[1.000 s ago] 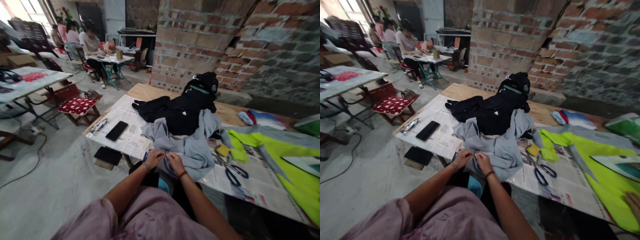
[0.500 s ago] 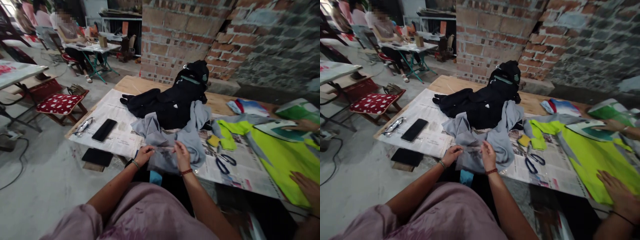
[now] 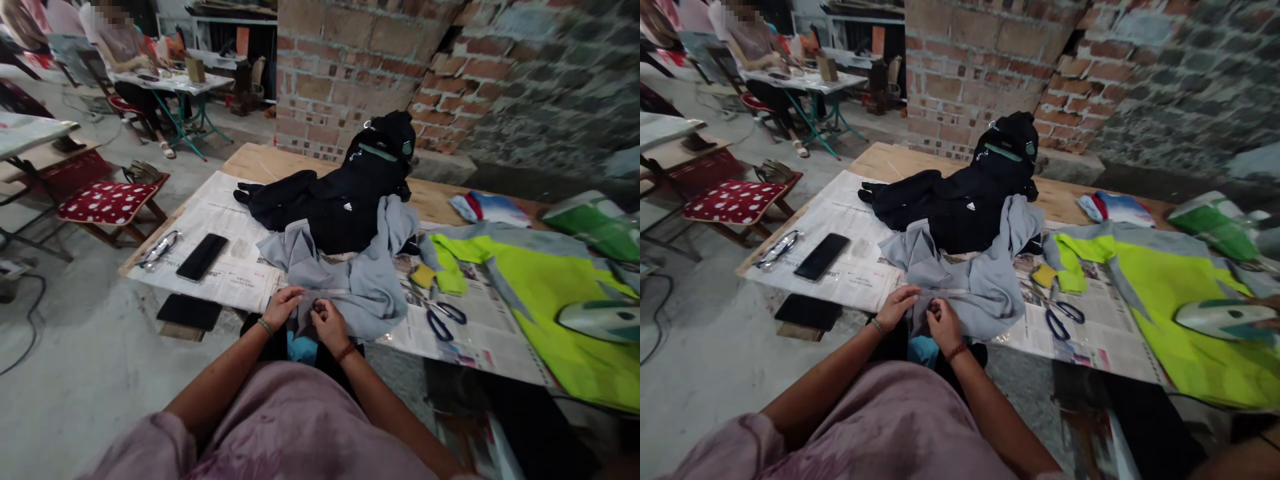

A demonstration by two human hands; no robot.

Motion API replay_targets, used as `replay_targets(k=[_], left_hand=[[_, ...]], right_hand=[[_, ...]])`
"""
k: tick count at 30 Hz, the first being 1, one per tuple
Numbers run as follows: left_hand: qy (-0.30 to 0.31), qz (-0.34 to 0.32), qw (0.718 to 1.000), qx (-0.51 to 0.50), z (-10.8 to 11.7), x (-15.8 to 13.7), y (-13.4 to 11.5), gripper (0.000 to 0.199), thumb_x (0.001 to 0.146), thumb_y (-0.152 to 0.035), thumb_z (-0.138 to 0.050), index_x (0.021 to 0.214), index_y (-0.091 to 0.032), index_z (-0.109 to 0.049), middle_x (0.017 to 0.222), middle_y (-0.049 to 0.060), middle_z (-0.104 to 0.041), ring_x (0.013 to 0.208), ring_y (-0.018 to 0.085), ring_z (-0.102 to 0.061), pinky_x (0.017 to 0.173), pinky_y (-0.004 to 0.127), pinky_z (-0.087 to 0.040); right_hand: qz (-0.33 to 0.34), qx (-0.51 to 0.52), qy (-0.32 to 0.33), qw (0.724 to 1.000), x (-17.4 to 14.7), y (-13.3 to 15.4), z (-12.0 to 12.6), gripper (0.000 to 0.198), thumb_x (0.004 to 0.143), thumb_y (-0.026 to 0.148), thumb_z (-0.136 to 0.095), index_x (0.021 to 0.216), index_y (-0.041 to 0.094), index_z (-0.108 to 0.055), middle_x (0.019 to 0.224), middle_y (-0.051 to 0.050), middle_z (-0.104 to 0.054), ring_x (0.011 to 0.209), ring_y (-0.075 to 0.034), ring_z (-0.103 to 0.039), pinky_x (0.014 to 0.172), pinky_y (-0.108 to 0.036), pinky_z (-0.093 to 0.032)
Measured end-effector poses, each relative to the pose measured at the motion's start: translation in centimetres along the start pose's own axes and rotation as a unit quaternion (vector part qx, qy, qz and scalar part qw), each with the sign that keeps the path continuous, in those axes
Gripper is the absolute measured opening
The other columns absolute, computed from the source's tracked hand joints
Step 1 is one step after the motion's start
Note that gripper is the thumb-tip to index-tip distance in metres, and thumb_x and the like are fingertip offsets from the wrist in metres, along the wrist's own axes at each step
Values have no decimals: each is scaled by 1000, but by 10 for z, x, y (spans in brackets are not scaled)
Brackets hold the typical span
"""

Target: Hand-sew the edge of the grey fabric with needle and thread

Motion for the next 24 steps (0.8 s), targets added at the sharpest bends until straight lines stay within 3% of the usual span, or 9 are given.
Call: replay_targets(k=[9, 18, 24], left_hand=[[62, -91, 988, 113, -12, -2, -14, 24, 76, -31, -58, 93, -17, -69, 92, 5, -70, 84, 16, -63, 80, 29, -51], [36, -59, 991, 114, -7, -1, -16, 25, 76, -26, -55, 96, -17, -69, 88, 4, -70, 82, 16, -61, 77, 27, -49], [32, -49, 992, 111, -9, -2, -17, 28, 71, -26, -59, 96, -18, -69, 77, 1, -67, 69, 14, -56, 66, 25, -47]], right_hand=[[80, -40, -38, 995, 3, 12, 6, 23, 80, 36, -50, 84, 18, -63, 82, -6, -64, 76, -15, -58, 71, -28, -47], [-33, 56, -43, 997, 3, -6, 13, 31, 80, 44, -51, 86, 18, -64, 69, -1, -62, 55, -11, -54, 51, -22, -44], [-57, 80, -48, 994, 4, 1, 17, 28, 75, 44, -55, 79, 17, -65, 62, 1, -60, 46, -9, -50, 50, -22, -43]])
Point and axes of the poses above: each hand's wrist, its own x-axis towards the middle knuckle, its own z-axis out of the back of the hand, y = z × x, the point moved 8 cm from there along x, towards the middle knuckle
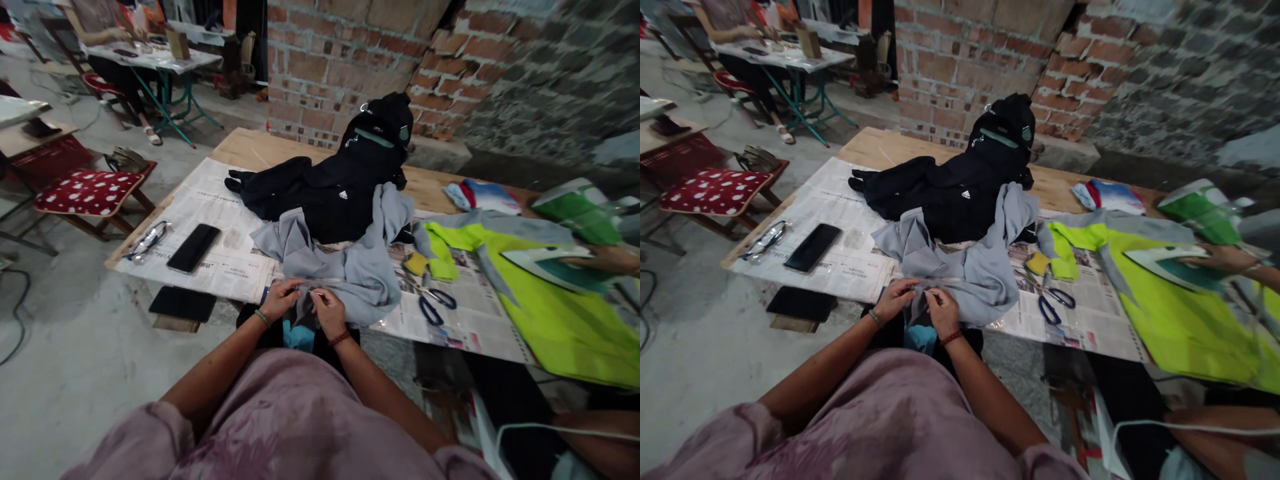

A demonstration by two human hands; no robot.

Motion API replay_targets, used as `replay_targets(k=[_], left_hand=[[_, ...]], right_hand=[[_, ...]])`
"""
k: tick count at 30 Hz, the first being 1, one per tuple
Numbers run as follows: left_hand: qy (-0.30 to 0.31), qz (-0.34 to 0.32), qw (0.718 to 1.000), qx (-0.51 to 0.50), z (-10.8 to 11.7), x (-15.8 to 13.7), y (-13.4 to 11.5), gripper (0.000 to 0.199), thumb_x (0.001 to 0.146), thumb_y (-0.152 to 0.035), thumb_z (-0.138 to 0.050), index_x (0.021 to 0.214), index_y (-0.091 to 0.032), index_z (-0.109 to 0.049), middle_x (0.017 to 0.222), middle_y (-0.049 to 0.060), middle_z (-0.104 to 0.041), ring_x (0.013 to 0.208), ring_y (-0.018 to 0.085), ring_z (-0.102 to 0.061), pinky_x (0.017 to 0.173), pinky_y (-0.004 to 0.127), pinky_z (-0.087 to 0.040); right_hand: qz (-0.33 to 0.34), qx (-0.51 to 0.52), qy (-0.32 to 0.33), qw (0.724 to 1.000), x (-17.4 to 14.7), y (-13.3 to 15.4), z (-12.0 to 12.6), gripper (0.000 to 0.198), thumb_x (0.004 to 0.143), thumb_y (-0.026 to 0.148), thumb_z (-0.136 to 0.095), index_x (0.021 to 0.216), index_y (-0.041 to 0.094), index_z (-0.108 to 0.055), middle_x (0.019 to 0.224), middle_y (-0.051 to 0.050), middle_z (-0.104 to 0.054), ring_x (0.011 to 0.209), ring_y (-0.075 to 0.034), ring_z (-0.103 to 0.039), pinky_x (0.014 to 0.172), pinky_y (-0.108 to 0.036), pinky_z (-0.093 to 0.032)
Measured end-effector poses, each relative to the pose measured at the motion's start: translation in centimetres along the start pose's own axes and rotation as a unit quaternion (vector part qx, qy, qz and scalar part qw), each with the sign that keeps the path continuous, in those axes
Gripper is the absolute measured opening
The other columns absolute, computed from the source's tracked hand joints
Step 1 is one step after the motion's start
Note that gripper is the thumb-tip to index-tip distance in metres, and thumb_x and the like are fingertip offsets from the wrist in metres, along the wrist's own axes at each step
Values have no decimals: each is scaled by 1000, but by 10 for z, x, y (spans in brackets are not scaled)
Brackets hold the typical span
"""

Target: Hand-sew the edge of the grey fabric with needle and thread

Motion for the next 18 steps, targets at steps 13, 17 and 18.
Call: replay_targets(k=[13, 17, 18], left_hand=[[-27, 13, 999, -21, 3, 2, 3, 22, 75, -33, -56, 87, -16, -65, 72, 0, -60, 65, 12, -51, 63, 23, -42], [-28, 6, 1000, -8, 2, 4, 3, 18, 75, -31, -56, 82, -17, -64, 72, 0, -61, 70, 13, -52, 68, 24, -43], [-22, 3, 1000, -6, 1, 4, 3, 16, 75, -30, -56, 81, -17, -64, 71, -1, -61, 69, 13, -52, 68, 24, -42]], right_hand=[[-40, 82, -19, 996, 12, 6, -8, 27, 71, 41, -57, 81, 16, -60, 52, 4, -56, 48, -10, -53, 54, -21, -43], [10, 37, -8, 999, 12, 15, -10, 23, 76, 39, -53, 81, 18, -58, 54, 4, -57, 51, -10, -54, 57, -22, -44], [20, 33, -4, 999, 12, 16, -11, 22, 76, 38, -52, 81, 18, -57, 55, 4, -57, 51, -10, -54, 56, -21, -44]])
Point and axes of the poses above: each hand's wrist, its own x-axis towards the middle knuckle, its own z-axis out of the back of the hand, y = z × x, the point moved 8 cm from there along x, towards the middle knuckle
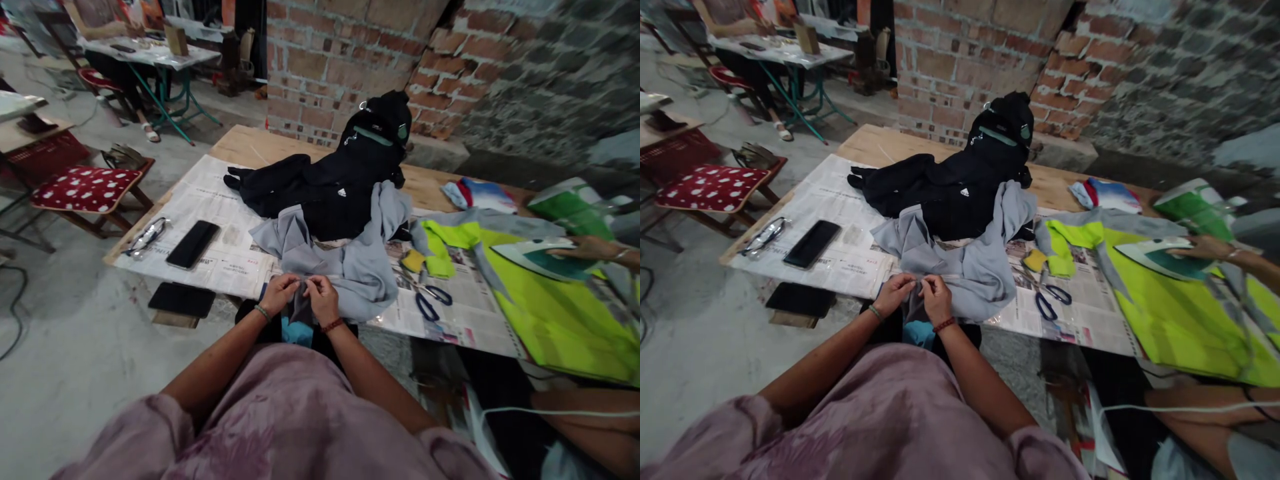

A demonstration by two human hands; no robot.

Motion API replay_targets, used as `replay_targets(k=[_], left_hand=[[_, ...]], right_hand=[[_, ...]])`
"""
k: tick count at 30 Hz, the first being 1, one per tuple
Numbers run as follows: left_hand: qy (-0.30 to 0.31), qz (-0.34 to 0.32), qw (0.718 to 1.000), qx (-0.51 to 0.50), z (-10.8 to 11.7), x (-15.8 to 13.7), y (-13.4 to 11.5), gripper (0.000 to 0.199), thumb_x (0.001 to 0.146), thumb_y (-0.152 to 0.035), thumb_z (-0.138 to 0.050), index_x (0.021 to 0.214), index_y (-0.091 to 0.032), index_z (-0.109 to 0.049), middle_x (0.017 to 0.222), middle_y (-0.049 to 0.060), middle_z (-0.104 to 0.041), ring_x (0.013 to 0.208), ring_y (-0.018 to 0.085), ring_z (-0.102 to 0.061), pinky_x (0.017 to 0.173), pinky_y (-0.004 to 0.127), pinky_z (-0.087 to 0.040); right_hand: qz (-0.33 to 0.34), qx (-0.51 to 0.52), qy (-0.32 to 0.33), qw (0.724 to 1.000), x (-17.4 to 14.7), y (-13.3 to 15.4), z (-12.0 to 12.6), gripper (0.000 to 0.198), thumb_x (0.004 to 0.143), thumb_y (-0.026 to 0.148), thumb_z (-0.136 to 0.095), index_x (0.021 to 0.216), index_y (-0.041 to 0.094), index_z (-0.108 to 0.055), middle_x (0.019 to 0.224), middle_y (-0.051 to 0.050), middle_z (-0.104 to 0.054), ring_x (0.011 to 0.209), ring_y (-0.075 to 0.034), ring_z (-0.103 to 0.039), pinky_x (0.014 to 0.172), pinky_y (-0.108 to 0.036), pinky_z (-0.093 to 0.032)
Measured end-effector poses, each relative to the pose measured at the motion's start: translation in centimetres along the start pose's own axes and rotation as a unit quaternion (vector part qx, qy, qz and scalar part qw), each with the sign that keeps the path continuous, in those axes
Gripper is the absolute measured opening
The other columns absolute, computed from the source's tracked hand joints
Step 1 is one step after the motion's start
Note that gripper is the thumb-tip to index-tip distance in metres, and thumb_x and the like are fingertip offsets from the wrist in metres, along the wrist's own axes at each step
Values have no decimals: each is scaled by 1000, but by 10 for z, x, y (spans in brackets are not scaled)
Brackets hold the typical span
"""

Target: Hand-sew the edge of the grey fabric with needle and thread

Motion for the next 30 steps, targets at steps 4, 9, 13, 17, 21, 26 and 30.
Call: replay_targets(k=[4, 9, 13, 17, 21, 26, 30], left_hand=[[-2, 10, 1000, -9, -2, 0, 1, 14, 73, -30, -57, 75, -17, -62, 66, -2, -57, 64, 11, -48, 64, 23, -40], [-21, 62, 995, -71, -2, 0, 10, 23, 71, -39, -56, 76, -17, -58, 64, -3, -51, 59, 10, -42, 57, 22, -35], [-6, 36, 998, -53, -2, 3, 9, 20, 70, -37, -57, 75, -17, -58, 67, -2, -53, 66, 11, -45, 65, 23, -37], [-14, 35, 999, -32, 0, 4, 8, 19, 71, -36, -56, 74, -17, -58, 67, -2, -53, 65, 11, -45, 64, 23, -37], [-14, 35, 999, -28, 0, 6, 8, 20, 71, -37, -56, 74, -18, -58, 69, -2, -53, 67, 12, -46, 66, 23, -38], [-3, 23, 1000, -22, 0, 8, 10, 20, 73, -37, -56, 77, -18, -60, 72, -1, -57, 69, 12, -49, 69, 23, -41], [8, 16, 1000, -22, -2, 9, 9, 19, 73, -35, -56, 80, -17, -61, 74, -1, -59, 71, 12, -51, 70, 24, -42]], right_hand=[[-15, 19, 8, 1000, 6, 0, -1, 18, 75, 36, -53, 77, 19, -53, 49, 7, -52, 43, -8, -49, 49, -20, -40], [-53, 87, -14, 995, 13, -4, -3, 18, 72, 36, -52, 74, 19, -48, 57, 6, -56, 38, -6, -46, 41, -18, -35], [-55, 69, 15, 996, 14, -8, -11, 17, 71, 35, -53, 72, 18, -47, 57, 7, -55, 36, -5, -47, 39, -17, -34], [-63, 100, -23, 993, 25, -4, 4, 16, 70, 33, -53, 71, 19, -45, 62, 6, -58, 36, -4, -48, 39, -17, -36], [-69, 177, -50, 981, 39, 11, 21, 18, 71, 32, -54, 75, 19, -42, 65, 6, -59, 37, -4, -48, 37, -16, -33], [-152, 297, 20, 943, 33, 12, 7, 30, 74, 41, -58, 87, 22, -39, 61, 9, -59, 38, -7, -53, 36, -16, -37], [-224, 392, 76, 889, 20, 12, -9, 29, 78, 31, -60, 98, 23, -40, 55, 10, -57, 41, -8, -55, 40, -17, -45]])
Point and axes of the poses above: each hand's wrist, its own x-axis towards the middle knuckle, its own z-axis out of the back of the hand, y = z × x, the point moved 8 cm from there along x, towards the middle knuckle
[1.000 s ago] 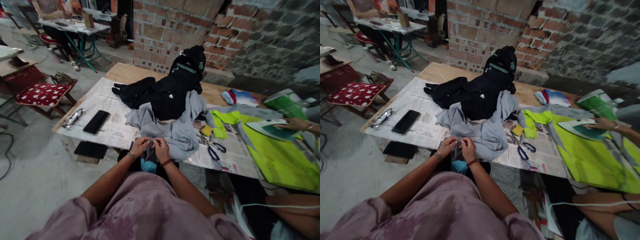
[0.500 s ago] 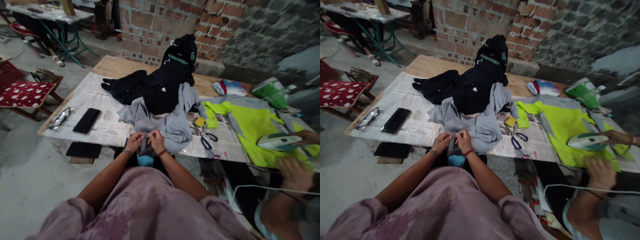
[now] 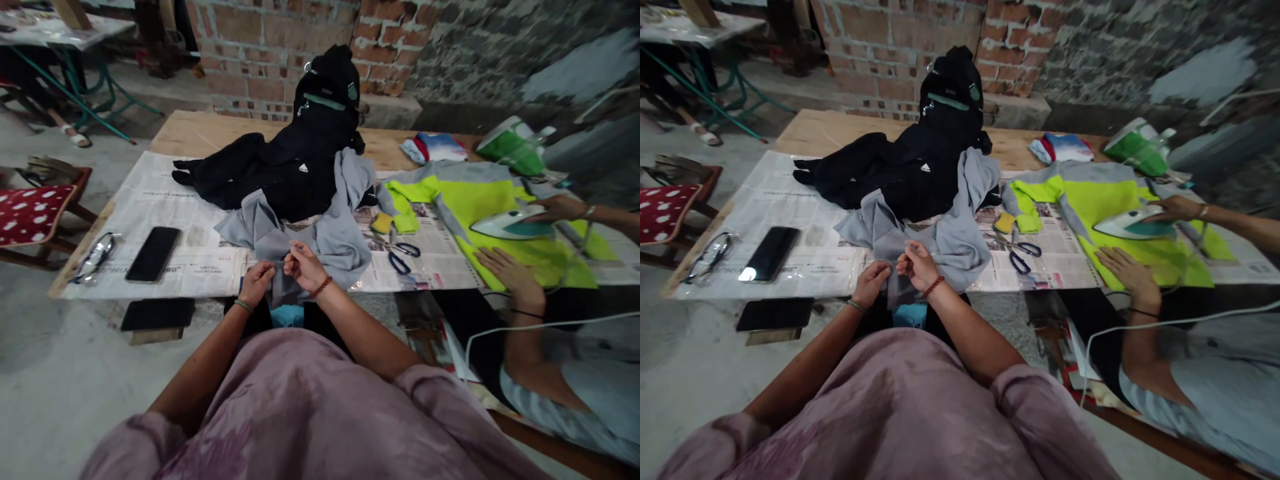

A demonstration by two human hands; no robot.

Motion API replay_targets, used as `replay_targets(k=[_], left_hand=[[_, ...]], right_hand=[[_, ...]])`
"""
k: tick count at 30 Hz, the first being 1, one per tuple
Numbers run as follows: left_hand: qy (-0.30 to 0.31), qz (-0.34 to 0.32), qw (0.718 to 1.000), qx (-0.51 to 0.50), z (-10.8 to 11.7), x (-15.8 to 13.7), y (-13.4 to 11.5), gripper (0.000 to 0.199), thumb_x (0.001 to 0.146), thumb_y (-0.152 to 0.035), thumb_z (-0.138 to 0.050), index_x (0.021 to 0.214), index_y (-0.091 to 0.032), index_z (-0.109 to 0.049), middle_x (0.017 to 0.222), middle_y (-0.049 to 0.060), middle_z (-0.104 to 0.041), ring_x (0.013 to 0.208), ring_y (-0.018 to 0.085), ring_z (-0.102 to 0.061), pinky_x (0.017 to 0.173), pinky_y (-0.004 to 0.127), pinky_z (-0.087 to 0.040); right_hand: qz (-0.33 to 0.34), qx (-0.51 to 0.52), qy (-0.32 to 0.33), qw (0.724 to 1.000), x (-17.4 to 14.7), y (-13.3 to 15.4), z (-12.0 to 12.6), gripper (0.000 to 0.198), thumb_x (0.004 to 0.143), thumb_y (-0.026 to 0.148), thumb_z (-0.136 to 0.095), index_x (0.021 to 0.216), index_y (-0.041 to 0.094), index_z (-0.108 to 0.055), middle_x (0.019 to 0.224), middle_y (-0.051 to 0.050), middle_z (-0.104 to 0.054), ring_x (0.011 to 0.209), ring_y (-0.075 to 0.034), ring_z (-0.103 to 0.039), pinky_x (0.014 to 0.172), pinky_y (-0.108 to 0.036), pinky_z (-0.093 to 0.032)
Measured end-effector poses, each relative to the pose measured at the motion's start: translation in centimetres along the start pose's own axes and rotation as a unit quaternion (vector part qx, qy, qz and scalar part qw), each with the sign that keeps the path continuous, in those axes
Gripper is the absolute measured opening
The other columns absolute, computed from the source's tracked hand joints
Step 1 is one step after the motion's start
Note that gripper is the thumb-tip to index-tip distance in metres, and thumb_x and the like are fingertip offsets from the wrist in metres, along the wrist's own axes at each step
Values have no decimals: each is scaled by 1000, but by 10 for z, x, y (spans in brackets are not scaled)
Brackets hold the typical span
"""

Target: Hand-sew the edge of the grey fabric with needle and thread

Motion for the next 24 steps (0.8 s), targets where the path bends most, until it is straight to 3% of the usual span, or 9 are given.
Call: replay_targets(k=[3, 6, 10, 16, 20, 24], left_hand=[[6, -5, 1000, 7, -1, 0, -3, 20, 74, -36, -56, 80, -17, -60, 75, -1, -58, 73, 12, -51, 72, 24, -41], [4, -9, 1000, 18, -1, 0, -5, 20, 74, -36, -56, 79, -17, -60, 75, -1, -58, 72, 12, -50, 72, 23, -41], [1, 4, 1000, 25, -1, -1, -3, 20, 73, -36, -56, 79, -17, -60, 72, -2, -56, 70, 12, -49, 68, 22, -40], [0, 4, 1000, 26, 0, 1, 3, 22, 74, -38, -55, 81, -17, -60, 74, -2, -57, 72, 12, -50, 70, 23, -41], [0, 8, 999, 38, -1, 1, 5, 24, 74, -39, -55, 81, -17, -60, 73, -2, -57, 71, 12, -50, 70, 23, -41], [-1, 13, 999, 37, -1, 1, 3, 25, 73, -39, -55, 82, -17, -60, 75, -1, -57, 72, 12, -50, 71, 24, -41]], right_hand=[[-61, 52, 22, 996, -4, -6, -6, 22, 78, 17, -59, 96, 20, -46, 58, 7, -60, 52, -8, -61, 52, -19, -53], [-50, 51, 31, 997, -2, 3, -4, 13, 79, 15, -59, 87, 17, -49, 66, 3, -64, 64, -10, -66, 64, -23, -56], [116, -24, -19, 993, 4, 53, 19, 11, 79, 22, -61, 82, 18, -50, 71, 3, -64, 71, -11, -66, 67, -26, -56], [362, -182, -93, 910, -6, 147, 55, 16, 78, 32, -59, 82, 17, -54, 74, 2, -63, 73, -8, -65, 77, -26, -53], [448, -232, -115, 856, -17, 192, 71, 22, 78, 39, -60, 85, 18, -55, 78, 3, -62, 76, -9, -65, 79, -26, -53], [488, -262, -124, 824, -21, 225, 83, 22, 82, 40, -56, 87, 19, -56, 81, 2, -61, 85, -11, -64, 81, -28, -53]])
Point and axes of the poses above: each hand's wrist, its own x-axis towards the middle knuckle, its own z-axis out of the back of the hand, y = z × x, the point moved 8 cm from there along x, towards the middle knuckle
